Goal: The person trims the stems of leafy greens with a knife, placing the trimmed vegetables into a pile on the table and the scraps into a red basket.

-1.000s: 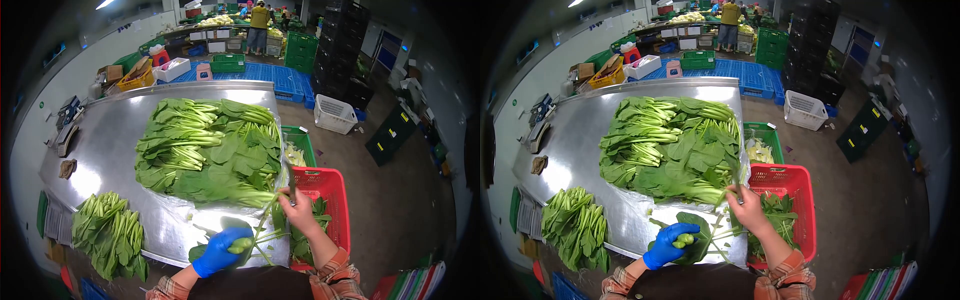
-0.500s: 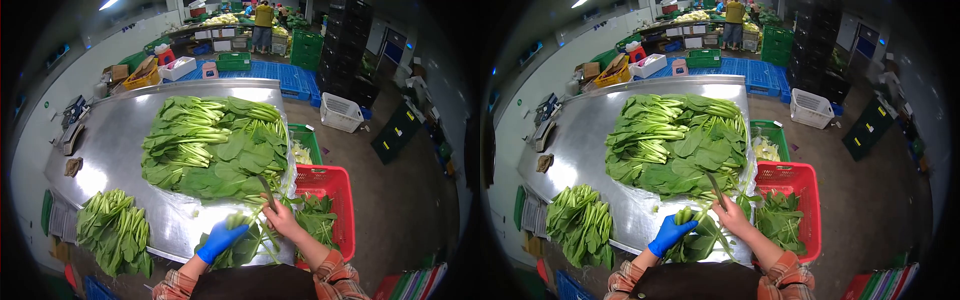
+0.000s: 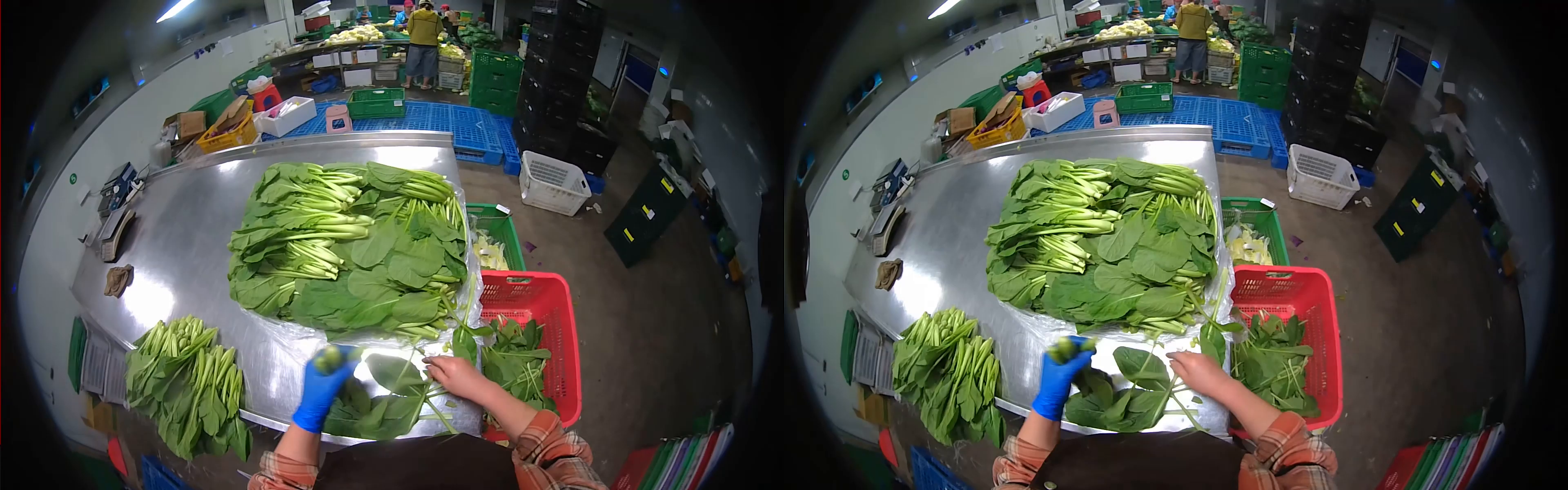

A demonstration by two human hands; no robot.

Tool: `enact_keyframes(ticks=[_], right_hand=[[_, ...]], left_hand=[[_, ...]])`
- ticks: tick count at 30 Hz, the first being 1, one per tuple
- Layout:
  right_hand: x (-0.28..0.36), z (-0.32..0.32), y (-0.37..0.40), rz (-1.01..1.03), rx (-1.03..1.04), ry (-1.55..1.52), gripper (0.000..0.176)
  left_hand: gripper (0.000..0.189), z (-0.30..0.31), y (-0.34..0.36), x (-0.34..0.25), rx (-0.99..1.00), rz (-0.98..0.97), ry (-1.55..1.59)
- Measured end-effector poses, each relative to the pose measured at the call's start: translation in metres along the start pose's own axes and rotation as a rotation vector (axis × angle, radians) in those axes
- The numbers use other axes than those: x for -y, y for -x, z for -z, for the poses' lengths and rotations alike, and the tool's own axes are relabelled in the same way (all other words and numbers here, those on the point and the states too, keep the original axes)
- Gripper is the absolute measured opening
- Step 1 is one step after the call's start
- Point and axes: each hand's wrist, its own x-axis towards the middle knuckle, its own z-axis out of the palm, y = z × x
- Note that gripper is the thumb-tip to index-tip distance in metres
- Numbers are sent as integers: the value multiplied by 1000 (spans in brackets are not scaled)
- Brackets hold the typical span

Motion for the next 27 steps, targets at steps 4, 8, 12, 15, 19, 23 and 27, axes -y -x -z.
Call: enact_keyframes(ticks=[4, 8, 12, 15, 19, 23, 27], right_hand=[[-28, 23, -20, -201, -286, 76, 27], [-79, 22, -69, -312, -540, 200, 32], [-84, 24, -71, -175, -506, 153, 29], [-50, 35, -57, -345, -406, -228, 24], [-24, 48, -48, -506, -470, -535, 19], [15, 78, -34, -386, -498, -626, 24], [68, 79, -27, -478, -156, -667, 24]], left_hand=[[24, 33, 4, -14, -16, -135, 102], [25, 14, 8, -11, 121, -65, 157], [28, 9, 8, -12, 128, 2, 139], [23, 10, 9, -16, 160, 65, 103], [13, 4, 8, -7, 233, 101, 139], [11, -3, 21, -11, 126, -110, -167], [41, -36, 32, -24, 381, -779, -617]])
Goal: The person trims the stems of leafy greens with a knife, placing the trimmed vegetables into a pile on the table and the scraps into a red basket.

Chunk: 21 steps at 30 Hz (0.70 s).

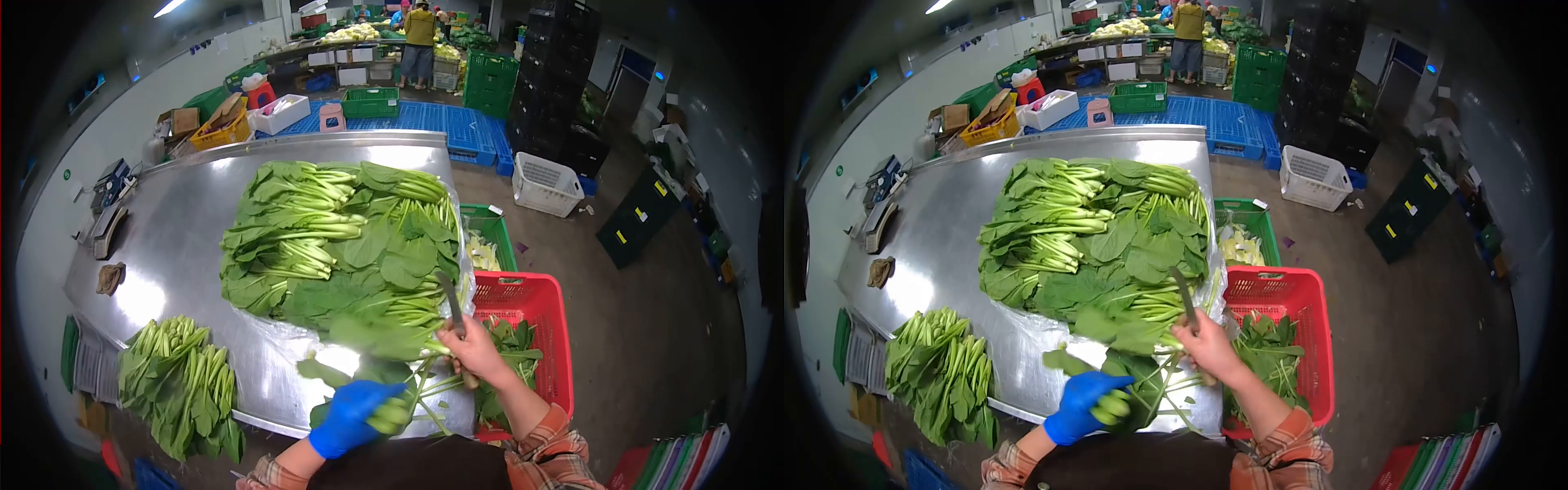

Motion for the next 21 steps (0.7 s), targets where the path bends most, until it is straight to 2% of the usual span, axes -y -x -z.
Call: enact_keyframes(ticks=[2, 3, 4, 7, 9, 10, 11, 12, 13, 15, 18, 19, 21], right_hand=[[10, -16, 11, -124, 169, -155, 23], [5, -22, 11, -188, 223, -258, 23], [1, -27, 10, -246, 275, -359, 24], [-7, -37, 10, -257, 331, -406, 24], [-18, -37, 4, -136, 198, -228, 26], [-23, -36, -1, -74, 134, -139, 27], [-28, -35, -3, 129, -48, 217, 30], [-36, -33, -3, 302, -32, 361, 31], [-45, -30, -2, 475, -15, 505, 32], [-45, -36, 5, 788, -22, 737, 32], [-36, -44, 12, 718, 35, 837, 33], [-45, -44, 6, 774, 22, 835, 39], [-47, -44, 4, 746, 19, 830, 36]], left_hand=[[59, -17, -9, -3, -59, -124, -208], [66, -28, -3, 9, -49, -81, -288], [65, -31, -10, 12, -106, -66, -347], [49, -32, -12, 26, -11, 240, -234], [40, -34, -8, 35, 34, 418, -72], [36, -33, -5, 36, -8, 554, 125], [33, -32, -1, 36, -52, 685, 323], [31, -29, 0, 37, -101, 813, 523], [31, -26, -1, 34, -129, 914, 593], [35, -26, 0, 37, -160, 953, 672], [36, -30, -1, 34, -176, 954, 704], [36, -31, -2, 32, -180, 943, 698], [35, -29, -3, 30, -164, 943, 669]])
